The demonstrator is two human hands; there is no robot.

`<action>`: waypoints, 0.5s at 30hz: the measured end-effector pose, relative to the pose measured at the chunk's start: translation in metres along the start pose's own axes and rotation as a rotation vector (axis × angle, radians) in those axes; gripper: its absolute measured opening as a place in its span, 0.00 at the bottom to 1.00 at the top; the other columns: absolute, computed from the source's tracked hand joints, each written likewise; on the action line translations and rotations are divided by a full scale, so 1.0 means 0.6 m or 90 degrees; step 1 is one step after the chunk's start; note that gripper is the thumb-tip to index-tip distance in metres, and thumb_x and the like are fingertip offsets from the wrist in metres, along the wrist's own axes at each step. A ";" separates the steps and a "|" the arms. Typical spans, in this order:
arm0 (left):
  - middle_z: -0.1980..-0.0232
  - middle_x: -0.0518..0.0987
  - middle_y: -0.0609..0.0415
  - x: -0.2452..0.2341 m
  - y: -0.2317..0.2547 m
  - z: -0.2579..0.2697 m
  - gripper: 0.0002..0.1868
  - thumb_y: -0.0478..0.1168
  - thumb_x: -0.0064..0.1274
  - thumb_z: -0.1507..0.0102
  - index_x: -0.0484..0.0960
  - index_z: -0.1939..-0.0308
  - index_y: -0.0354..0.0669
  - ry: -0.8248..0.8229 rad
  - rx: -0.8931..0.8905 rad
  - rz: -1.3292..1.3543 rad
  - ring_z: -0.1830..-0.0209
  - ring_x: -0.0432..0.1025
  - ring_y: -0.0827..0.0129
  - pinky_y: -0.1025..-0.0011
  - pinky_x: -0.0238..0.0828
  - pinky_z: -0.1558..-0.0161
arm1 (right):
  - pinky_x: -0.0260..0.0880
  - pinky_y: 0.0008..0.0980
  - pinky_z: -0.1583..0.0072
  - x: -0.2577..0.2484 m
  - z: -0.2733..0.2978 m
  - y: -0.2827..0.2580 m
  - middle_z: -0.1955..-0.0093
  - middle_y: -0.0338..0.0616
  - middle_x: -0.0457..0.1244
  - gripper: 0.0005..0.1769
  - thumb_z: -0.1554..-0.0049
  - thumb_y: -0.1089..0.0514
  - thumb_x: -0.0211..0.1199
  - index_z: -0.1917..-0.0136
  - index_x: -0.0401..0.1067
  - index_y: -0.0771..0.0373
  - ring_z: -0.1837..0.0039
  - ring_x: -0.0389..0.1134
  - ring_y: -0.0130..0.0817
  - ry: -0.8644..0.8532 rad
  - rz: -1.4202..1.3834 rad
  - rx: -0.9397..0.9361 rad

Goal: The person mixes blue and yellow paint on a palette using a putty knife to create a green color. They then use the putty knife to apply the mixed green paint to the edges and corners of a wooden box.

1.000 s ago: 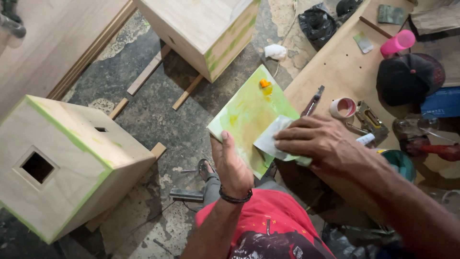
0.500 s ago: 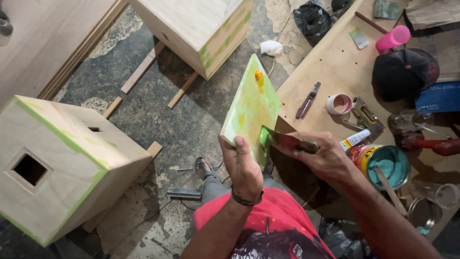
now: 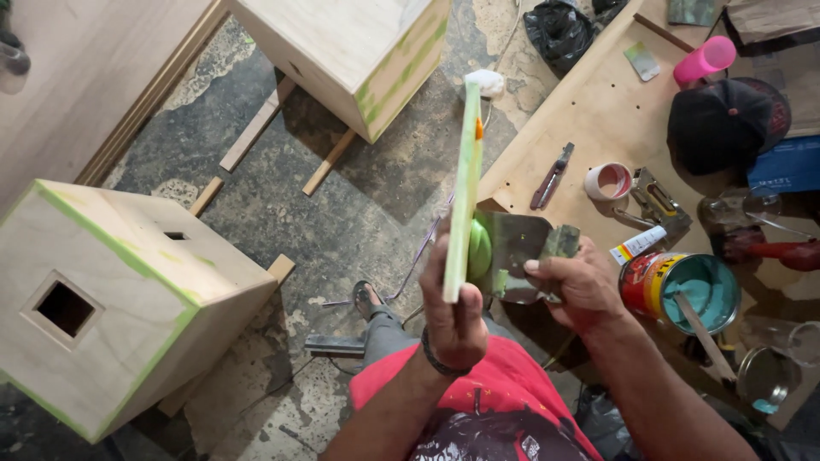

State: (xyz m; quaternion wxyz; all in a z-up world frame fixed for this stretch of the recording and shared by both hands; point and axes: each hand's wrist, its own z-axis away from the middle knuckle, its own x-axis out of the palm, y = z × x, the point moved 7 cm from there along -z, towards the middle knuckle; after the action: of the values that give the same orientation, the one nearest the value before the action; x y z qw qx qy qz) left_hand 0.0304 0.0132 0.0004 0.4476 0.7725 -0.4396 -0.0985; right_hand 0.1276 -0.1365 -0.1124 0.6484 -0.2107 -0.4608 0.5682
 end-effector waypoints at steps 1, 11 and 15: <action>0.24 0.58 0.22 -0.008 -0.003 -0.002 0.26 0.41 0.36 0.23 0.56 0.28 0.23 -0.002 0.000 0.000 0.22 0.54 0.36 0.43 0.49 0.24 | 0.70 0.39 0.71 0.005 0.001 0.001 0.72 0.53 0.64 0.11 0.63 0.76 0.64 0.63 0.72 0.72 0.74 0.68 0.41 0.001 -0.002 0.000; 0.26 0.62 0.24 -0.026 -0.028 0.027 0.22 0.48 0.38 0.25 0.61 0.31 0.40 -0.234 0.089 -0.090 0.27 0.57 0.18 0.27 0.58 0.32 | 0.77 0.46 0.58 -0.023 -0.022 0.076 0.63 0.47 0.69 0.18 0.58 0.73 0.60 0.53 0.75 0.64 0.64 0.73 0.45 0.027 -0.205 0.172; 0.28 0.64 0.21 -0.040 -0.037 0.037 0.26 0.48 0.36 0.24 0.59 0.28 0.36 -0.164 0.028 -0.093 0.28 0.59 0.22 0.35 0.61 0.33 | 0.77 0.49 0.54 -0.015 -0.025 0.085 0.64 0.49 0.69 0.21 0.60 0.73 0.60 0.52 0.76 0.64 0.64 0.72 0.46 0.084 -0.240 0.196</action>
State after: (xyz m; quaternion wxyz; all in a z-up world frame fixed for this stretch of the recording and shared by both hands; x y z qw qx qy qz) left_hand 0.0173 0.0230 -0.0356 0.3623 0.7928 -0.4383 -0.2195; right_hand 0.1133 -0.1277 -0.1635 0.7962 -0.0562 -0.3565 0.4857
